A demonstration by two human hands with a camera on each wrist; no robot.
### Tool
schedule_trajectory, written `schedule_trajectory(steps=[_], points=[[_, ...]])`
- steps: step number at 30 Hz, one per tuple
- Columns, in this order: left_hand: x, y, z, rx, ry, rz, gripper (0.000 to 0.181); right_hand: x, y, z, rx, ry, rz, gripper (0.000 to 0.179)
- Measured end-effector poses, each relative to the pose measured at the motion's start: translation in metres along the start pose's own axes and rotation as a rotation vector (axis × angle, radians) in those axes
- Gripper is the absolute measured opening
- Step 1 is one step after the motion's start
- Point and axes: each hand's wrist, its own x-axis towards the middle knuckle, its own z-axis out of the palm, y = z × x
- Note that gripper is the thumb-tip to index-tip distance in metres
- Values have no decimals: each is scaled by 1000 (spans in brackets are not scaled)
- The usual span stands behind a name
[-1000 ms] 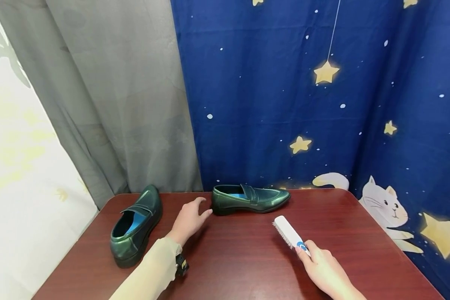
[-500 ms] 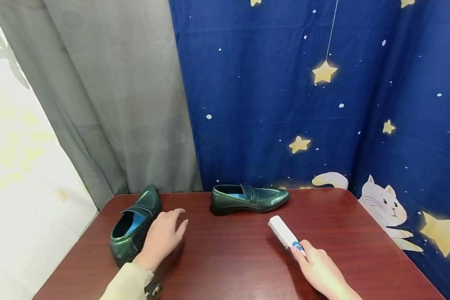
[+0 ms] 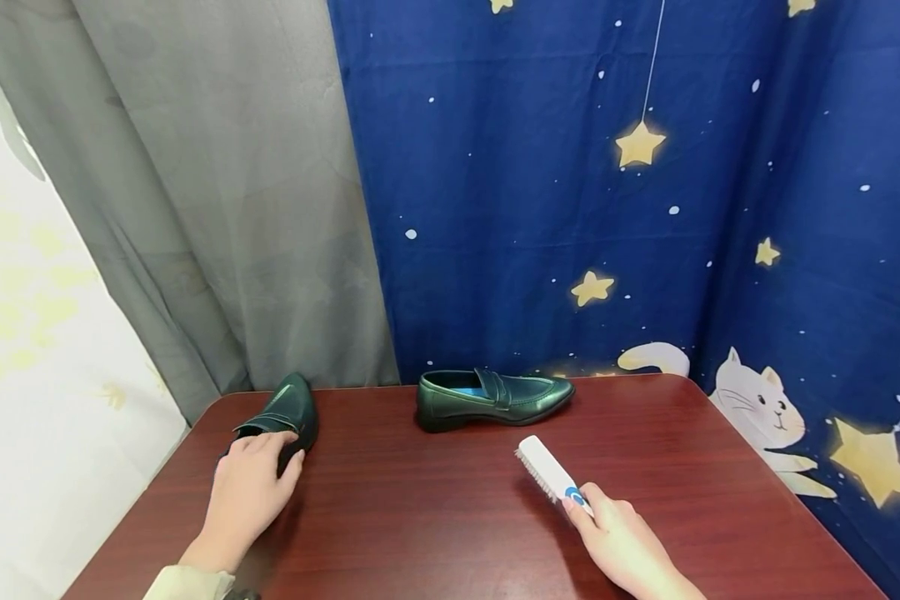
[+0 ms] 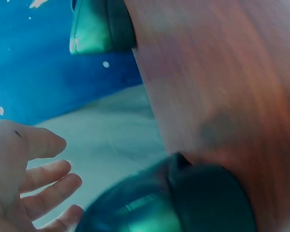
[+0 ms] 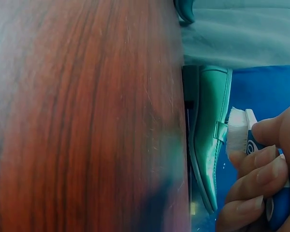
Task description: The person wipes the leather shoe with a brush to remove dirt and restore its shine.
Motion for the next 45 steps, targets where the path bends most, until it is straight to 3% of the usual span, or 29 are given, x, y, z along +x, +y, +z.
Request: schedule_trajectory(steps=[14,16,20,24,29,36,45], points=[[-28,-24,-2,73,55,-62,37,-5,-12,7,27,34,-37,13],[-31,-25,-4,53,-1,-113,40,-6,-13,7,31,33,-37,12],[-32,-26,-10,-10,-210,-272,48,-6,-12,8,33,41,-54,14],[-31,-27,-16,-48,-333,-341,51,-5,-13,8,32,35,-47,14],[-33,-31,-20,-38,-366,-352,50,-5,-14,10,37,15,-40,14],[-39,-41,-23,-72,-354,-358,41,-4,-14,10,37,25,-45,12],[-50,-54,-26,-91,-321,-299,41,-4,-14,10,43,28,-45,12]])
